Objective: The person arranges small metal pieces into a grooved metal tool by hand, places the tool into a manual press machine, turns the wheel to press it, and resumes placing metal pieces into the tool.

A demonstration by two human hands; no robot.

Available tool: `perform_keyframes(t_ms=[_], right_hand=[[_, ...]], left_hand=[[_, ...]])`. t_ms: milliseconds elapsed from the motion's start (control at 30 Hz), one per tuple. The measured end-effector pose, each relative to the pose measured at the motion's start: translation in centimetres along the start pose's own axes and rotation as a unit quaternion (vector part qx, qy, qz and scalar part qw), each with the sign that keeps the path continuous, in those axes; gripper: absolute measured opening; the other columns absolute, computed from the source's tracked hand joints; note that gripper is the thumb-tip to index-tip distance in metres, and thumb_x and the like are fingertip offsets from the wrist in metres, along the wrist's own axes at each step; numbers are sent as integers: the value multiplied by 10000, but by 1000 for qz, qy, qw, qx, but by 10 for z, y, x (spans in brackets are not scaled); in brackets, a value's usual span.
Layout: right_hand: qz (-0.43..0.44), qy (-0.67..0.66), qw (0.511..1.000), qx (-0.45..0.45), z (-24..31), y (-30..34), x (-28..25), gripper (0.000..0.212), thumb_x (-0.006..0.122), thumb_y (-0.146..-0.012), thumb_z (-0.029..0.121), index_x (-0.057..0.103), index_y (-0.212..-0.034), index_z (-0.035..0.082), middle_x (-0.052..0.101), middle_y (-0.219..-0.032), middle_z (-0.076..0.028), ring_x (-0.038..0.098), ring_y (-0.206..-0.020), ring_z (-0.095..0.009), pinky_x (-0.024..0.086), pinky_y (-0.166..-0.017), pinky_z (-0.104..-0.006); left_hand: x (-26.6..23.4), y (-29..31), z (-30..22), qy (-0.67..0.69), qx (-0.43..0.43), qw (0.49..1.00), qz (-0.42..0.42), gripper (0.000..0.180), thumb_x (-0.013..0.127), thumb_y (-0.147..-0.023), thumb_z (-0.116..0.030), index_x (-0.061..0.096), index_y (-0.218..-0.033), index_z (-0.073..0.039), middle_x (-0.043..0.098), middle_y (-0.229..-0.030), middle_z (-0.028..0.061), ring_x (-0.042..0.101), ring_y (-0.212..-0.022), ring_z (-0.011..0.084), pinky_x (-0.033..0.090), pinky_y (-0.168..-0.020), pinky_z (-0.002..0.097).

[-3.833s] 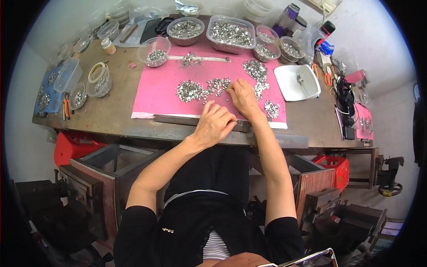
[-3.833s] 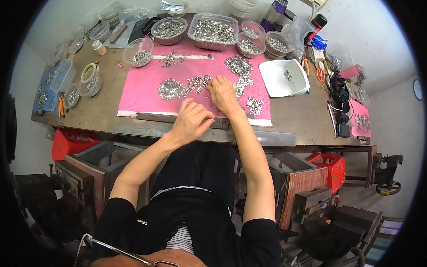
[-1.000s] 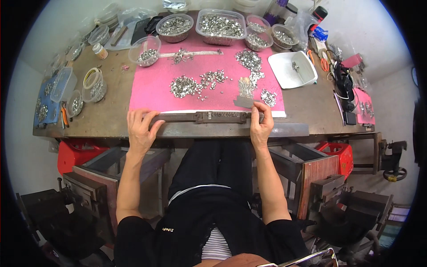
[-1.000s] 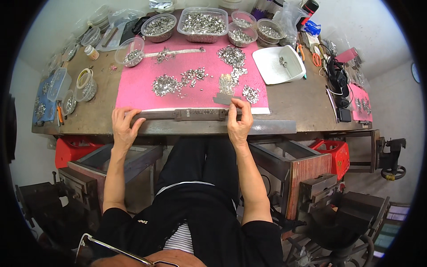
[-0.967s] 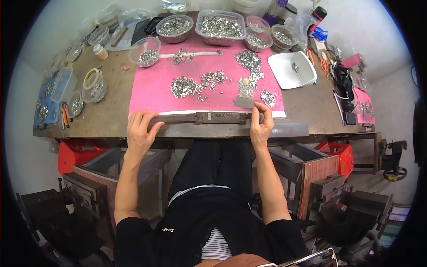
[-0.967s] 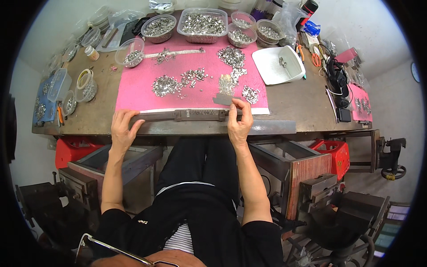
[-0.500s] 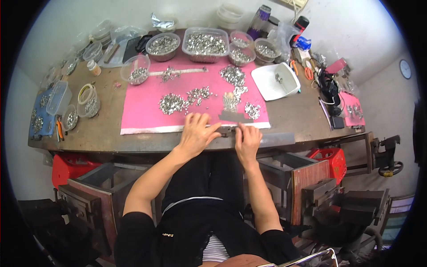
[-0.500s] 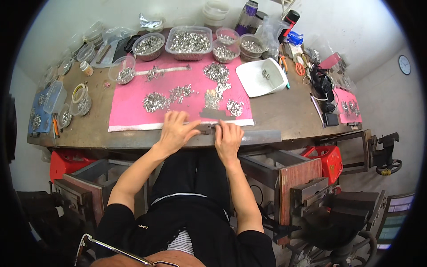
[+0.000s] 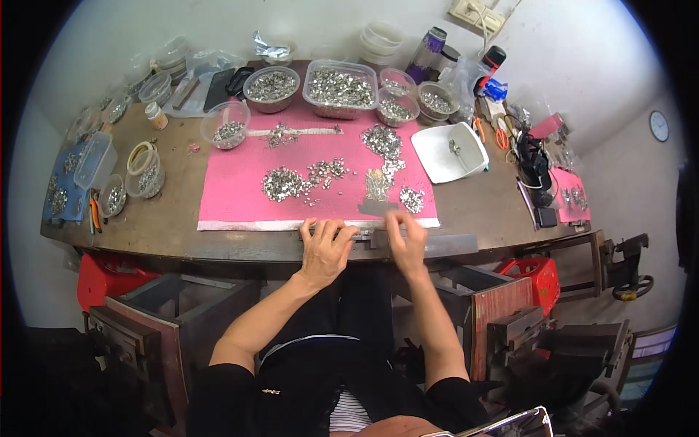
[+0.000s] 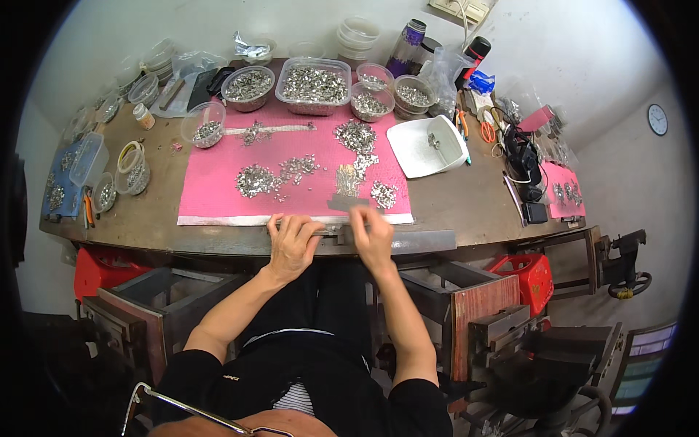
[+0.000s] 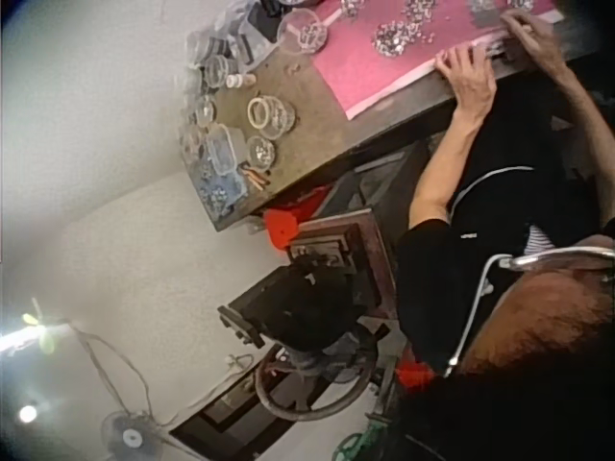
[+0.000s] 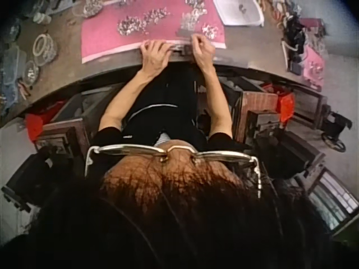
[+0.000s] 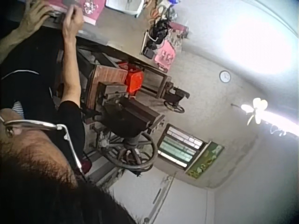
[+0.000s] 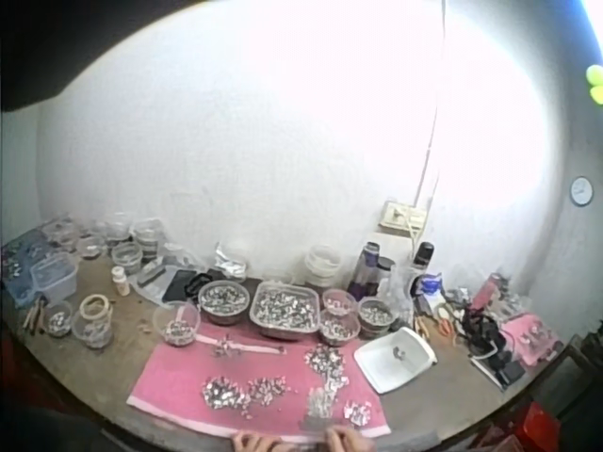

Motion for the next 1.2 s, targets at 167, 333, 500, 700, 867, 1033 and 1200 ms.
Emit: perform_keyframes(t_ms=[167, 333, 500, 700, 867, 1033, 1200], right_hand=[[-16, 132, 988, -81, -42, -105, 22, 132, 700, -896, 28, 701, -1028, 25, 646, -898, -146, 651, -811, -299, 525, -734, -398], [-20, 240, 959, -147, -66, -143, 53, 177, 750, -838, 98, 708, -1005, 59, 629, -904, -139, 607, -919, -344, 480, -830, -469], [13, 237, 965, -114, -77, -149, 56, 87, 750, -846, 133, 724, -914, 84, 661, -883, -113, 629, -898, -329, 471, -816, -459], [-31, 232, 963, -133, -80, -144, 42, 49, 740, -860, 137, 731, -858, 89, 698, -838, -89, 663, -838, -302, 467, -789, -430], [-23, 144, 987, -72, -54, -131, 22, 58, 741, -871, 111, 743, -884, 54, 708, -824, -105, 685, -780, -277, 498, -723, -400], [119, 6, 993, -3, 6, -51, 6, 97, 729, -910, 75, 735, -955, -10, 708, -848, -94, 671, -785, -181, 524, -743, -313], [112, -24, 993, -26, 13, 6, 12, 88, 739, -865, -20, 707, -943, 0, 679, -925, -109, 658, -833, -242, 524, -742, -350]], left_hand=[[0, 0, -2, -6, 0, 1000, -6, 400, 807, -781, -115, 680, -1160, -134, 609, -1066, 42, 587, -1025, 239, 332, -995, 462], [2, 2, -2, -15, 4, 1000, -13, 398, 804, -791, -139, 684, -1171, -129, 617, -1088, 39, 590, -1032, 236, 342, -983, 444], [0, 3, -1, -16, 4, 1000, -12, 397, 806, -788, -139, 687, -1167, -129, 619, -1085, 31, 596, -1027, 232, 344, -977, 440], [0, 3, 0, -15, 0, 1000, -11, 407, 809, -787, -137, 682, -1173, -129, 619, -1093, 34, 596, -1033, 232, 343, -978, 442], [3, 3, -1, -8, -3, 1000, -7, 430, 809, -787, -135, 668, -1193, -122, 619, -1113, 49, 595, -1052, 243, 339, -990, 452], [1, 5, 2, -14, -20, 1000, -11, 480, 781, -827, -151, 626, -1281, -116, 613, -1159, 48, 583, -1109, 241, 337, -1038, 474], [3, 3, 1, -11, -17, 1000, -6, 538, 782, -823, -136, 584, -1323, -115, 616, -1155, 51, 587, -1096, 241, 345, -1024, 470]])
Point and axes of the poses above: each hand's wrist, its own y-axis away from the middle knuckle, its own x-axis out of the palm, z = x × y, the point moved 4 cm from there along -y, towards the middle knuckle
